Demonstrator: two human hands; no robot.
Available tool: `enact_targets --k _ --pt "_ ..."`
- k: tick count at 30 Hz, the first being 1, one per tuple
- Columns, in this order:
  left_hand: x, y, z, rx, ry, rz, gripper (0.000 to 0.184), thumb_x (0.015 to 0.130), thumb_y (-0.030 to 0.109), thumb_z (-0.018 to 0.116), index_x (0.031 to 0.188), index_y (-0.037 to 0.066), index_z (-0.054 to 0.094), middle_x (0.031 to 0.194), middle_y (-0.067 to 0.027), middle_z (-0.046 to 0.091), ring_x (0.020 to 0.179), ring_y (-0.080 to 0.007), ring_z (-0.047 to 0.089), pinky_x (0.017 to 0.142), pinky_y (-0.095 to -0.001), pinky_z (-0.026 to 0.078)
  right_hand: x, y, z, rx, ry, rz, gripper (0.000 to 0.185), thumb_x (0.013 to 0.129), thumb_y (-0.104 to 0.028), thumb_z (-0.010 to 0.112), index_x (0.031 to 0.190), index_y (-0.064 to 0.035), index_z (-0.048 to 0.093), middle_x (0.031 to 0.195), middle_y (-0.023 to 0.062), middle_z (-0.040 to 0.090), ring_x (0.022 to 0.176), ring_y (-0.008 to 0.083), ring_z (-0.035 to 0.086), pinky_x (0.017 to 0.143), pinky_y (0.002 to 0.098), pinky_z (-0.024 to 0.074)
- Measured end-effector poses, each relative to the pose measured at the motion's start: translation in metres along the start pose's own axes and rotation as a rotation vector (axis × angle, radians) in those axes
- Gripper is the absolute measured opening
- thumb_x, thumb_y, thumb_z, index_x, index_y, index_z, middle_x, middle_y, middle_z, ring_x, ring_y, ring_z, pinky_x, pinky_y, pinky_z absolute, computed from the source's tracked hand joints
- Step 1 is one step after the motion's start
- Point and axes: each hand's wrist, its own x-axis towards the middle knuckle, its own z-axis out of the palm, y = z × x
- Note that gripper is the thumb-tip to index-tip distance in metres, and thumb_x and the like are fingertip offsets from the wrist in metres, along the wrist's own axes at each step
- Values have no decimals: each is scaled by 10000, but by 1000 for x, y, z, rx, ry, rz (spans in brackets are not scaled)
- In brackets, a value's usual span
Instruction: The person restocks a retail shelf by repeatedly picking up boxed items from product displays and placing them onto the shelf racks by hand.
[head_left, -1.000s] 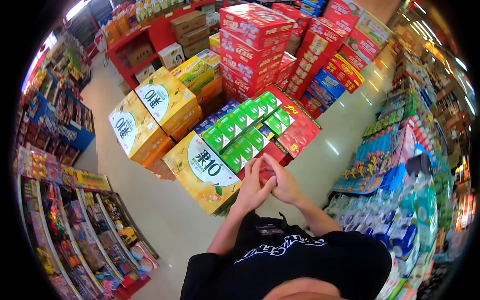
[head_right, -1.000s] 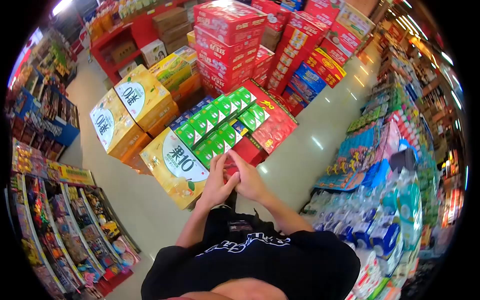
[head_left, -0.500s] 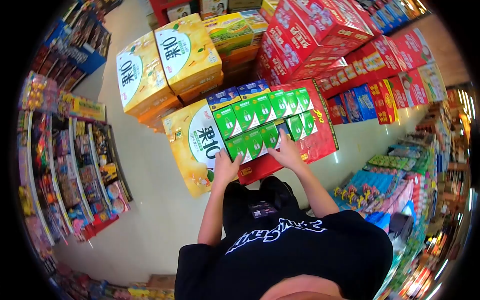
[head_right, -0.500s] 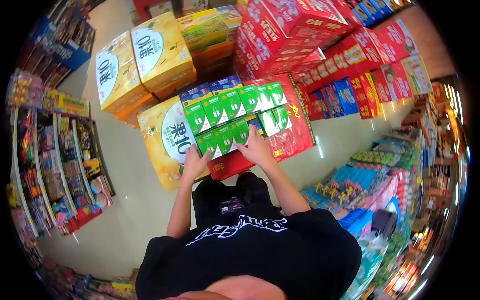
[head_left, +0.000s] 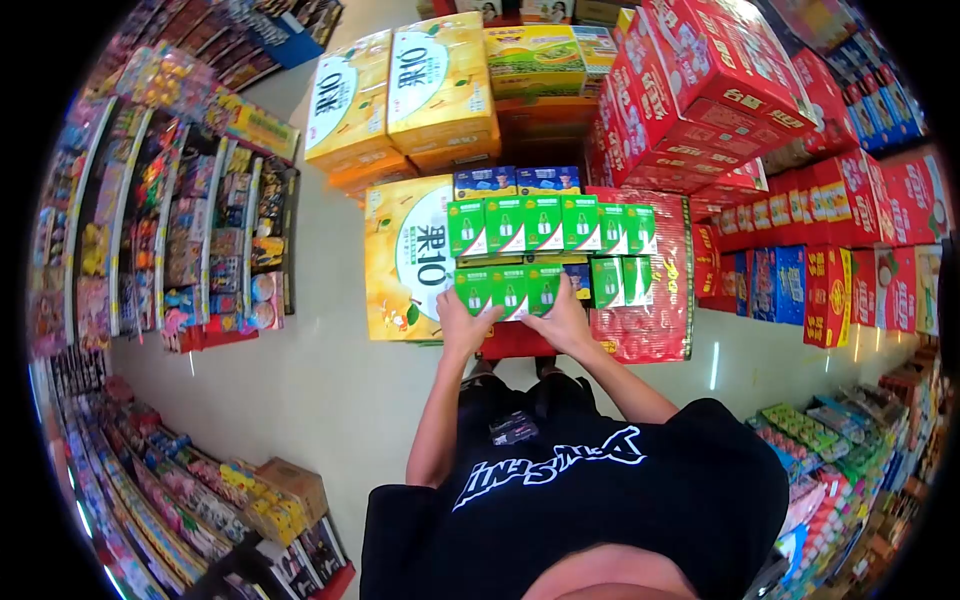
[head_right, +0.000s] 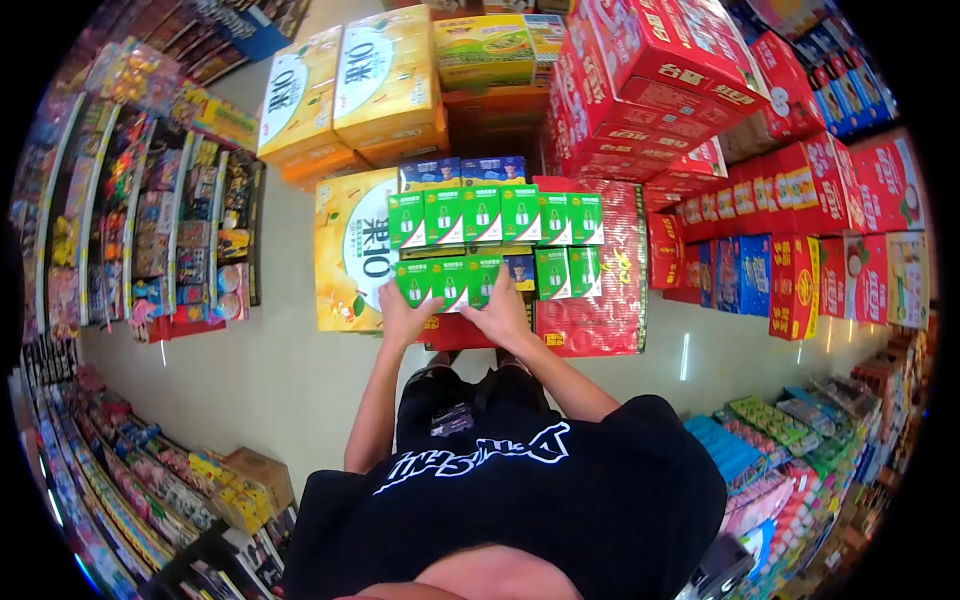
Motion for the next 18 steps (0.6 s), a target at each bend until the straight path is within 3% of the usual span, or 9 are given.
enact_targets --k 4,8,9,11,14,15,18 --pt "-39 27 -26 -70 152 3 777 699 272 888 1287 -28 477 1192 -217 529 1161 -397 452 988 -486 400 -24 -23 -16 -34 -70 -46 1175 754 -374 844 1505 168 121 1430 354 432 1311 460 472 1099 461 394" --pt "-76 49 -71 -121 412 7 850 696 240 891 1347 -45 424 1264 -245 484 1220 -426 432 1022 -501 378 -43 -78 -19 -59 35 -213 1117 748 -301 875 1514 128 184 1375 294 527 1280 368 554 1068 399 442" --pt "-85 52 -88 -127 499 12 863 699 240 889 1359 -47 413 1281 -251 477 1235 -429 425 1032 -503 371 -50 -106 -22 26 -24 -212 1161 753 -348 866 1503 171 146 1414 340 455 1294 436 501 1080 438 419" --pt "-111 60 -133 -75 596 0 899 709 263 891 1384 -58 391 1333 -262 446 1266 -427 398 1077 -513 326 -63 -138 -6 10 23 -398 1134 743 -282 883 1515 141 168 1397 319 478 1290 407 519 1060 424 444" --pt "-152 55 -188 -36 833 -57 947 704 304 906 1392 -70 375 1361 -270 409 1290 -422 361 1101 -522 292 -85 -184 30 218 -92 -493 1091 740 -210 889 1526 104 201 1389 276 501 1268 343 557 1026 396 482" --pt "-167 50 -208 -16 906 -83 958 704 306 908 1397 -71 366 1375 -274 389 1299 -418 348 1101 -522 292 -97 -206 46 455 -174 -477 1051 730 -138 891 1526 80 240 1374 235 523 1233 284 585 993 374 511" --pt "-230 28 -271 52 1074 -197 1052 694 301 926 1443 -62 282 1422 -270 278 1332 -399 299 1107 -515 282 -142 -270 98 630 -286 -569 1029 699 -80 900 1506 86 284 1355 205 538 1195 264 607 979 382 523"
